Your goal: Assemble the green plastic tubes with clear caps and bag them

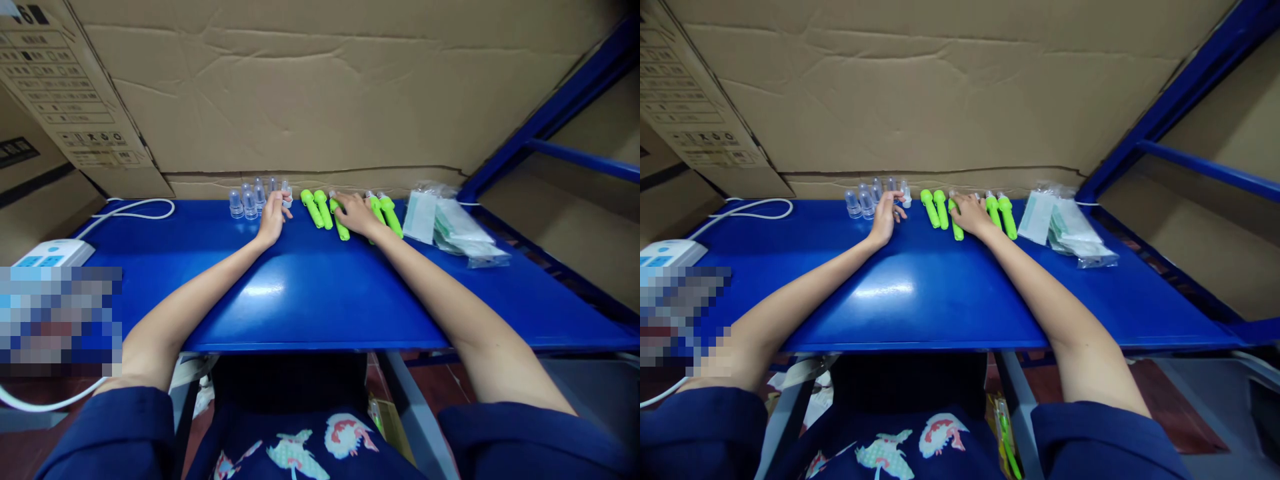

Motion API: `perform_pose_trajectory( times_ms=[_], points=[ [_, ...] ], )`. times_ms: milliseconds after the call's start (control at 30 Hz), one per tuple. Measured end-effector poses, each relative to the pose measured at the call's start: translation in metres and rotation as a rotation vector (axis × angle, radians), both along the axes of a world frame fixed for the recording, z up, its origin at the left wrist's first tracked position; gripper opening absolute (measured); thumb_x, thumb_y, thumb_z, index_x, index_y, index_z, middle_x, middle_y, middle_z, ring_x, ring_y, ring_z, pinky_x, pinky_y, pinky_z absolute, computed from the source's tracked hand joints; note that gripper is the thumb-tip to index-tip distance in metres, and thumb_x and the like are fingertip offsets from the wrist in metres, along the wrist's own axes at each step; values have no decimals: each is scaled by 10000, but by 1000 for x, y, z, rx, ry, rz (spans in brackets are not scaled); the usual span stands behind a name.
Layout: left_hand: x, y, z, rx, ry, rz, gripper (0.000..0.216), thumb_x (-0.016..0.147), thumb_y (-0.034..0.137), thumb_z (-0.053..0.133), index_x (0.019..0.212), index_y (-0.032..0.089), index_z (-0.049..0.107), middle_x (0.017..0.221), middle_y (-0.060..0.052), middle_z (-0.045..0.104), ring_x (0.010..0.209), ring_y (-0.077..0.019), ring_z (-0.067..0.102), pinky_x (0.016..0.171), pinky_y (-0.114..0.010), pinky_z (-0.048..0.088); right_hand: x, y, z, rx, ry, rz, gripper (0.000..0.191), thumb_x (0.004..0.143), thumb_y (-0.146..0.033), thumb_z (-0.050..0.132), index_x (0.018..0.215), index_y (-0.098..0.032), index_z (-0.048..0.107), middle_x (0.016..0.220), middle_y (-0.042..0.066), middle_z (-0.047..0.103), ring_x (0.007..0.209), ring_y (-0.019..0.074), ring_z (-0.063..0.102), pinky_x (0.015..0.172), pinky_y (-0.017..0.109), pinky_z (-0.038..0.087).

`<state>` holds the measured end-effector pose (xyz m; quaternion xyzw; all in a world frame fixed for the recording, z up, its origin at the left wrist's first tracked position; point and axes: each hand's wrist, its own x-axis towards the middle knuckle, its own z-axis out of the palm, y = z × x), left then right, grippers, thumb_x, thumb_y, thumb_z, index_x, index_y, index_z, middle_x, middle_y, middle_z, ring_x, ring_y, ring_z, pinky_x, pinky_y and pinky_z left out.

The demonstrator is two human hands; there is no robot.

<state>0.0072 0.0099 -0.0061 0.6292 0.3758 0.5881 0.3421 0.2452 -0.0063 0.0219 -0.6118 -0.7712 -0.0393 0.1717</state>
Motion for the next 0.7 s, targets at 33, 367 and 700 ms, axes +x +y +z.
perform_pose_trajectory(
  times_ms=[33, 367, 700],
  points=[
    [0, 0, 0, -3, -3, -2, 592, 985, 713, 267, 1067, 208, 566, 1051, -82, 661, 600, -82, 586, 486, -199, 404, 2, 1, 0, -14, -3, -1, 543, 957, -285, 365, 1460, -145, 517, 1535, 136, 510, 1402, 391, 431, 1129, 663, 281],
    [0, 1, 0, -10, 18, -9, 476, 1046, 559, 252, 1057, 211, 576, 1033, -80, 666, 607, -93, 595, 488, -219, 403, 22, 7, 3, 30, -102, -72, 503, 911, -362, 475, 1327, -112, 606, 1266, 222, 675, 1284, 426, 478, 1020, 671, 296],
    [-1, -4, 6, -22, 116, 45, 76, 981, 231, 522, 1034, 197, 564, 1033, -44, 689, 730, -100, 634, 730, -248, 525, 20, 5, 2, 53, -143, -97, 490, 868, -306, 483, 1304, -119, 602, 1288, 217, 665, 1276, 416, 476, 1024, 674, 301]
  ],
)
